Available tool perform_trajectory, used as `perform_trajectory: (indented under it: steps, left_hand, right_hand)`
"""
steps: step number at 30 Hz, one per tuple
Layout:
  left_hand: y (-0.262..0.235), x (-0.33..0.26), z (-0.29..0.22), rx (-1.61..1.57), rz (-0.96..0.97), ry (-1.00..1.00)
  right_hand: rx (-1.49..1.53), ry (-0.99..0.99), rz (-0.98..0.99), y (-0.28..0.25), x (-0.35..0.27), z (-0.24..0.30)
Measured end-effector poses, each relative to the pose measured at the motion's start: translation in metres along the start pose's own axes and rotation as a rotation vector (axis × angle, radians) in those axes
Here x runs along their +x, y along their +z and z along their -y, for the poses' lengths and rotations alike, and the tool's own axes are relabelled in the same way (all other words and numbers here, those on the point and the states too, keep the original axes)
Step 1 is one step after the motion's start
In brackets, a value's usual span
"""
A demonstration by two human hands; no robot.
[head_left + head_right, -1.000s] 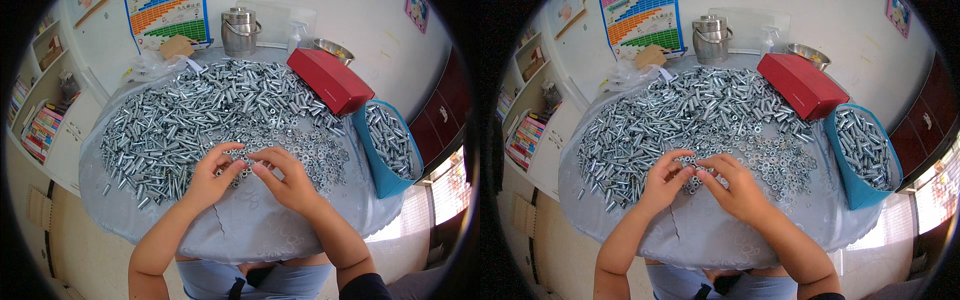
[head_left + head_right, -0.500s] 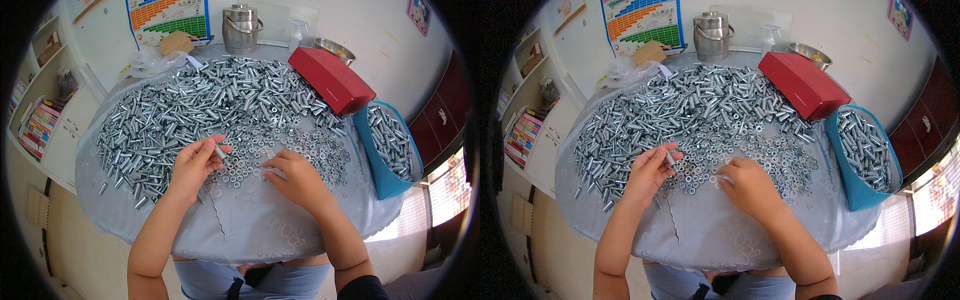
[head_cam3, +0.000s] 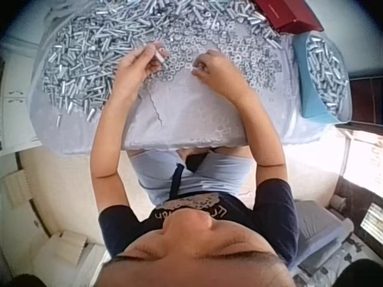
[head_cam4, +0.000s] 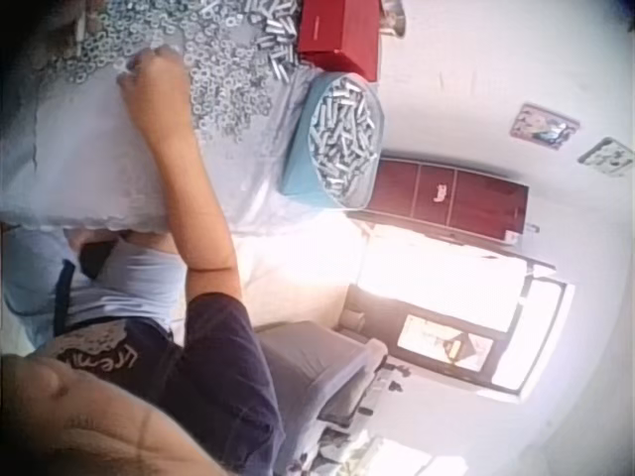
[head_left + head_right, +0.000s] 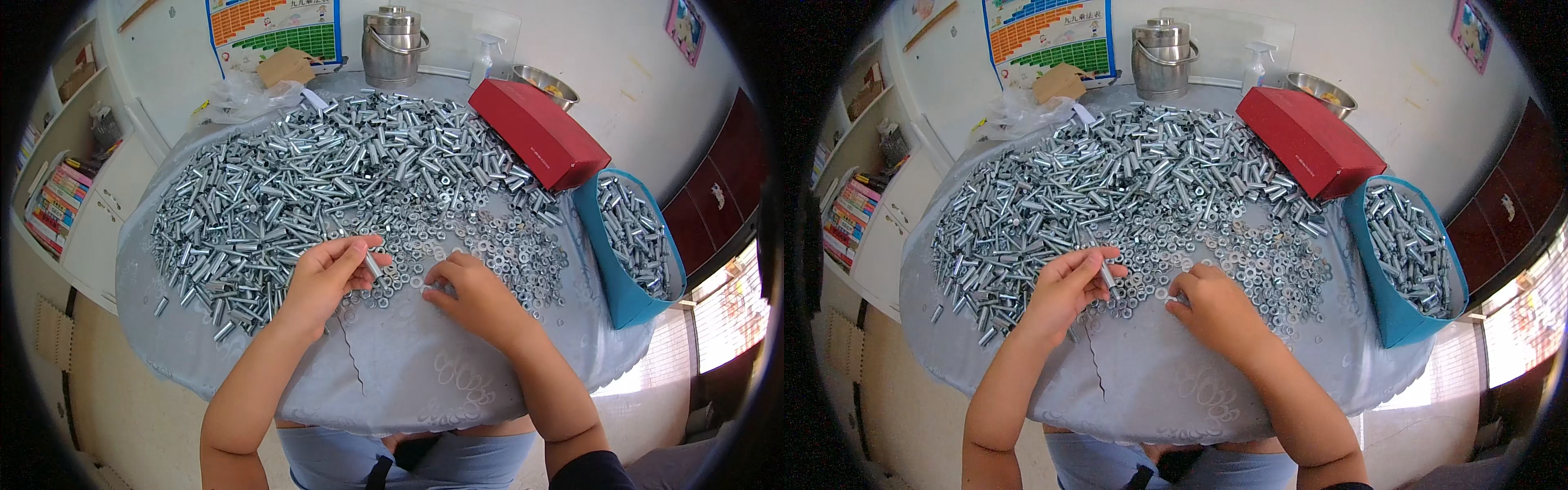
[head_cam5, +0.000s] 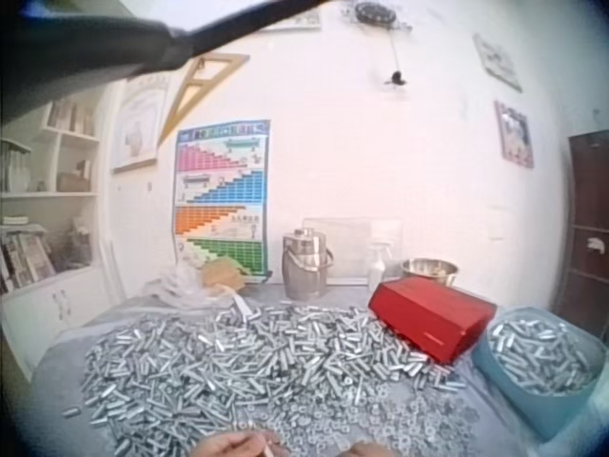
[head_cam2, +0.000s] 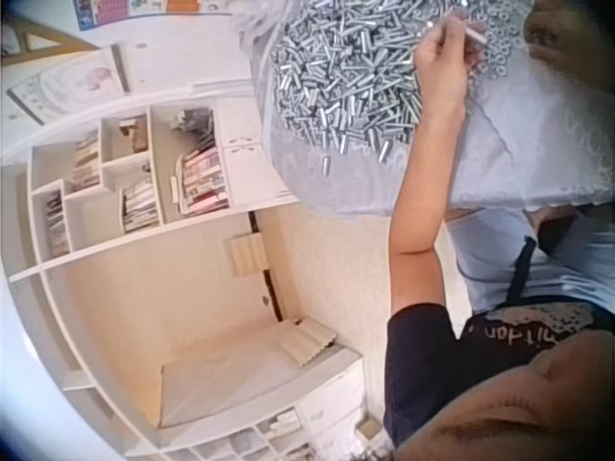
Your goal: The person sits at a table covered with a large pile of metal bolts, nuts, and washers. They repeatedly pick up a bolt, slide a washer onto it, and screw a nut onto the bolt by hand. The completed fastener assemblies are placed into a blue plastic bin on the right side of the table.
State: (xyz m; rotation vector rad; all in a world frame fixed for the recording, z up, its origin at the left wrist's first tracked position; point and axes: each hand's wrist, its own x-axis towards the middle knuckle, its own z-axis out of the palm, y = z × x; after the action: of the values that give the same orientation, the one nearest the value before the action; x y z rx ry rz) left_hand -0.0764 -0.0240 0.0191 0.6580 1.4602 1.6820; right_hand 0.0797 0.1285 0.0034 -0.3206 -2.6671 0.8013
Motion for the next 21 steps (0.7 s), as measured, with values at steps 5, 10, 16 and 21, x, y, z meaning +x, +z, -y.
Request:
perform_trajectory:
  steps: [5,10,16,21]
  left_hand:
    - [0.001,-0.001,0.001,-0.007,0.007,-0.006]
    - [0.001,0.0,0.005,-0.056,-0.03,-0.016]
    - [0.006,0.0,0.01,-0.088,0.008,-0.078]
    - [0.01,-0.002,0.01,-0.116,0.033,-0.084]
  right_hand:
    - [0.081,-0.101,-0.003,-0.006,0.003,0.0]
    - [0.436,-0.069,-0.041,-0.012,0.007,0.022]
    - [0.526,-0.113,-0.109,-0.003,0.007,0.021]
    - [0.536,-0.099,-0.092,-0.002,0.007,0.02]
